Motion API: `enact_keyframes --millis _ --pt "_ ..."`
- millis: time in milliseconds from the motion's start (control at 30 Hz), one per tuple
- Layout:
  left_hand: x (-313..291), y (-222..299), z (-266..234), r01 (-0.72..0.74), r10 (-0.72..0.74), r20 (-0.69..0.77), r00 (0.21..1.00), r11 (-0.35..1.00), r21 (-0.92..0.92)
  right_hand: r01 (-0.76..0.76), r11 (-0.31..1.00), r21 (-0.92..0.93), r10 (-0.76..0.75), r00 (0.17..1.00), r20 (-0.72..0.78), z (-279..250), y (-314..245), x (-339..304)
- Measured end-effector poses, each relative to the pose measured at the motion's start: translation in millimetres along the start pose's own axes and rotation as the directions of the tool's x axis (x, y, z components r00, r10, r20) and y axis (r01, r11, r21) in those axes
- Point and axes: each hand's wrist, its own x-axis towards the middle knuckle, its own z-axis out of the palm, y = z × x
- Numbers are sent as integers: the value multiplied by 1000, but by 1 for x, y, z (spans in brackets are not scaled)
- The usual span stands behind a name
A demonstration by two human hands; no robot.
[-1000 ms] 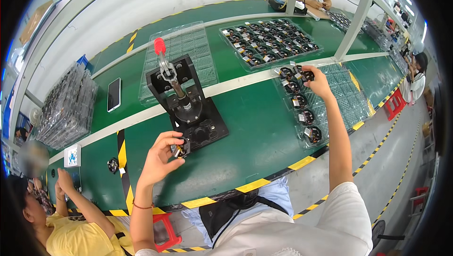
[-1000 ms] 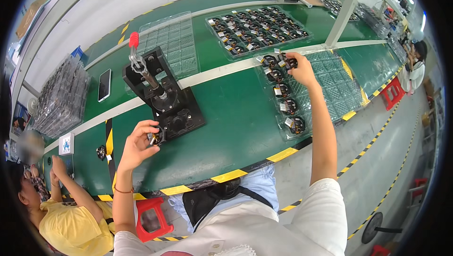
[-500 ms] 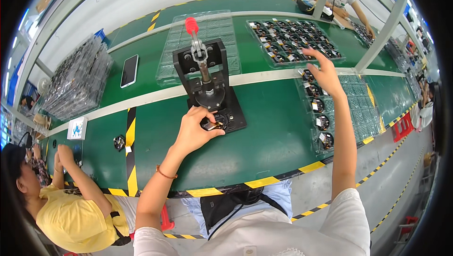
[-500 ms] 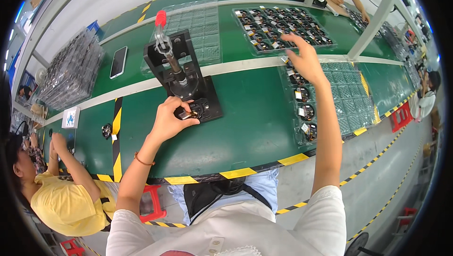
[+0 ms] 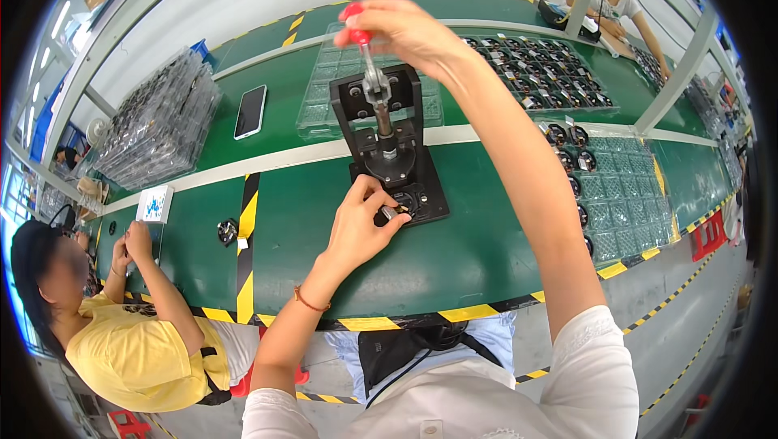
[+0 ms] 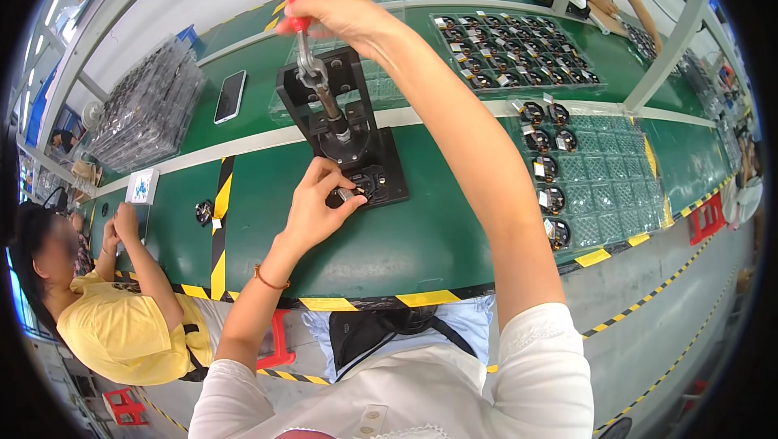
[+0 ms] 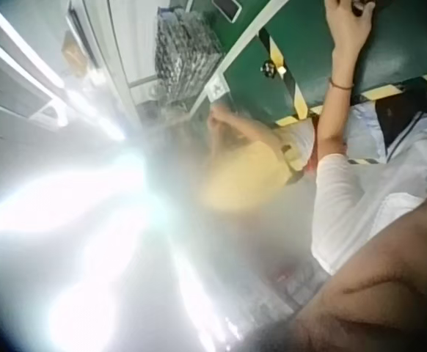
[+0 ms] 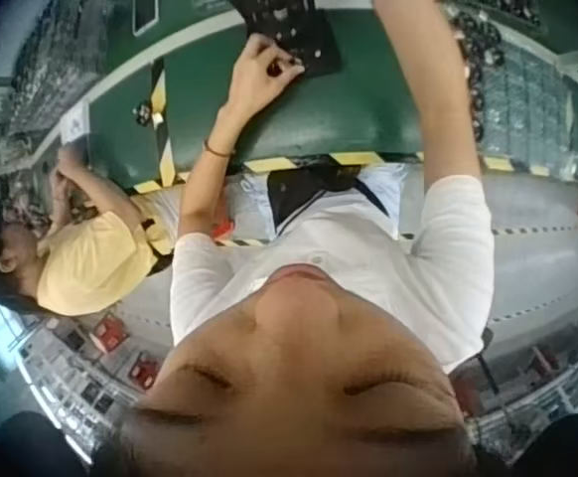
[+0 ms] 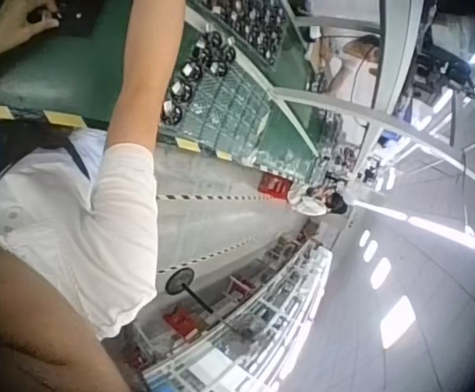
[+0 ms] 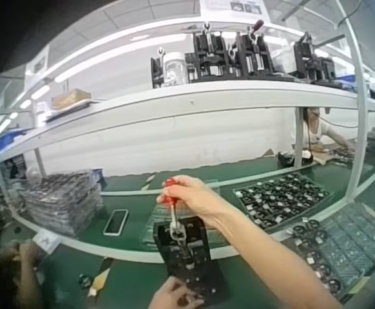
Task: The person assembles electronic watch components by connecting batteries and wires by hand, placing each assembly into a manual press, pulling the lever to press the parts together, and placing the finished units onto a tray.
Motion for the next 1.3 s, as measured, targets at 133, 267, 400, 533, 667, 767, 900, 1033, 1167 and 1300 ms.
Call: enact_keyframes --millis 133,267,400,533,667,767,900,1033,1167,1300 --pt "-10 3 -4 -103 143 -159 977 967 233 558 815 -155 -569 822 -32 36 -19 -52" --pt "-12 0 3 -238 324 -165 931 886 397 668 456 -588 -706 674 219 55 43 -102" --pt "-13 3 -2 -265 347 -139 928 873 409 629 549 -549 -724 687 64 66 56 -105" --pt "-25 -3 -35 -209 267 -125 956 912 353 594 632 -498 -671 741 30 64 53 -121" --pt "-51 -54 -109 214 24 -358 933 763 609 488 619 -615 -684 720 -117 38 63 -162" --pt "-98 -125 -159 466 -143 -461 876 496 733 394 671 -628 -648 724 -237 34 65 -172" --pt "-117 -136 -171 549 -453 -310 836 672 497 384 674 -632 -640 730 -239 44 75 -163" --pt "-102 -103 -148 551 -453 -323 831 751 364 472 586 -659 -732 657 -180 55 89 -157" --pt "-77 -75 -131 445 -445 -160 881 895 -37 575 532 -622 -733 681 3 64 101 -162" --pt "-38 -26 -100 356 -314 173 933 753 -553 600 522 -606 -656 737 165 73 98 -165"
